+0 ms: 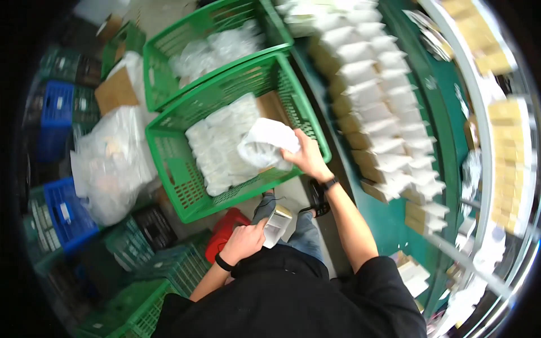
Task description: The person moves a green crate onto the table, then picks up white packages from the crate and places them into cardboard boxes. They repeat this process, folding the flaps of the boxes closed and arranging them on the table.
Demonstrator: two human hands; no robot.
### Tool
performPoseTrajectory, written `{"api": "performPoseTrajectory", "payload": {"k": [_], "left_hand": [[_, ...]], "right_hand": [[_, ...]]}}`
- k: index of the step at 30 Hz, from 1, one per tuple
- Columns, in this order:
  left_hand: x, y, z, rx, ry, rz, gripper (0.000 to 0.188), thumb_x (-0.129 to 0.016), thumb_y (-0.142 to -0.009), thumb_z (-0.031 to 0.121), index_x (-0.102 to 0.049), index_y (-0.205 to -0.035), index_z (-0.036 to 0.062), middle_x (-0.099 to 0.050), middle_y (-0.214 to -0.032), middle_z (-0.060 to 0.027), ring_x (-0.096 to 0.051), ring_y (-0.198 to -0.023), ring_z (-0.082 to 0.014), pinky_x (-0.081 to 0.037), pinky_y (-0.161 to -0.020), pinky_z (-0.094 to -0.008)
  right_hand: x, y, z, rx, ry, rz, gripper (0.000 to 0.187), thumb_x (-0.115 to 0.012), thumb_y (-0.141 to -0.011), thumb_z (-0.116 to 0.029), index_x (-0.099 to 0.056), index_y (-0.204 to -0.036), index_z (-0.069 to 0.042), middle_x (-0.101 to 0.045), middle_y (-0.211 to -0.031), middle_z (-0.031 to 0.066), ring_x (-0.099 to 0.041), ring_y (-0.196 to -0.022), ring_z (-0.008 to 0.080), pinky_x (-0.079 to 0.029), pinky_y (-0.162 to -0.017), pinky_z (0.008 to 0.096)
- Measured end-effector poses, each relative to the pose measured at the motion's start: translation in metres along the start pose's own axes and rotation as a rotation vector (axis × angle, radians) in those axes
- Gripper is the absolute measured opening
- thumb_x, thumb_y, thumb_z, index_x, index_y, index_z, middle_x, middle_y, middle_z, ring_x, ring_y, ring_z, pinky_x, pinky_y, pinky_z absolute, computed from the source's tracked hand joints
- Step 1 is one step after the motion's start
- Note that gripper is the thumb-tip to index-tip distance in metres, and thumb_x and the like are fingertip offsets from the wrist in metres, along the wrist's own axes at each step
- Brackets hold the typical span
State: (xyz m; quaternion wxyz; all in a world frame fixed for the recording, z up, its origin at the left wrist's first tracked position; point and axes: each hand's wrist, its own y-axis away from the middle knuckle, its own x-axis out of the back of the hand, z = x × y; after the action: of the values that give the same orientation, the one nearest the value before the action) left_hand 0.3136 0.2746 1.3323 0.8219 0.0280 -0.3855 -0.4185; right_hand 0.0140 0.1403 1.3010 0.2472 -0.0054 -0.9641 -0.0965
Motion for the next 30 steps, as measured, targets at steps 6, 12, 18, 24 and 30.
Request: {"api": "performPoseTrajectory", "payload": {"k": [6, 12, 18, 24, 30], "left_hand": [[-0.037, -0.083, 0.116, -0.448, -0.324, -0.267, 0.044, -0.058, -0.09, 0.012, -0.057, -0.131, -0.0046, -0.069, -0.076, -0.0248, -0.069, -0.072, -0.0442, -0.055, -0.067, -0.0569], [-0.149, -0.18, 0.278, -0.572, -0.187, -0.426, 0.047, -0.057, -0.091, 0.009, -0.053, -0.135, -0.0071, -0.067, -0.079, -0.0293, -0.066, -0.075, -0.0488, -0.053, -0.069, -0.0574], [-0.272, -0.228, 0.368, -0.632, -0.208, -0.507, 0.055, -0.055, -0.093, 0.008, -0.043, -0.145, -0.0075, -0.066, -0.084, -0.0329, -0.065, -0.082, -0.0511, -0.051, -0.075, -0.0589], [-0.31, -0.269, 0.394, -0.652, -0.109, -0.603, 0.06, -0.052, -0.096, 0.009, -0.033, -0.151, -0.0059, -0.067, -0.094, -0.035, -0.065, -0.092, -0.0538, -0.051, -0.082, -0.0583], [-0.315, -0.286, 0.398, -0.483, 0.041, -0.817, 0.069, -0.047, -0.097, 0.01, -0.016, -0.158, -0.0049, -0.068, -0.096, -0.0347, -0.065, -0.094, -0.0555, -0.051, -0.085, -0.0578]], "right_hand": [[0.2, 0.269, -0.03, -0.077, -0.538, 0.341, 0.077, -0.085, -0.076, -0.039, -0.055, -0.136, -0.002, -0.063, -0.123, 0.0089, -0.061, -0.107, 0.019, -0.053, -0.097, 0.0401], [0.234, 0.503, 0.082, -0.168, -1.121, 1.021, 0.092, -0.086, -0.072, -0.047, -0.047, -0.143, -0.004, -0.058, -0.133, 0.0097, -0.057, -0.119, 0.0199, -0.049, -0.105, 0.0398], [0.222, 0.546, 0.18, -0.198, -1.104, 1.117, 0.083, -0.082, -0.078, -0.041, -0.047, -0.144, -0.004, -0.06, -0.13, 0.008, -0.058, -0.121, 0.0192, -0.047, -0.106, 0.0353], [0.271, 0.534, 0.244, -0.348, -0.945, 1.046, 0.063, -0.077, -0.089, -0.031, -0.047, -0.135, -0.001, -0.06, -0.125, 0.0057, -0.058, -0.115, 0.0161, -0.048, -0.102, 0.0338], [0.311, 0.497, 0.208, -0.682, -0.462, 1.024, 0.061, -0.075, -0.09, -0.027, -0.044, -0.135, 0.001, -0.062, -0.125, 0.015, -0.064, -0.111, 0.027, -0.052, -0.099, 0.039]]}}
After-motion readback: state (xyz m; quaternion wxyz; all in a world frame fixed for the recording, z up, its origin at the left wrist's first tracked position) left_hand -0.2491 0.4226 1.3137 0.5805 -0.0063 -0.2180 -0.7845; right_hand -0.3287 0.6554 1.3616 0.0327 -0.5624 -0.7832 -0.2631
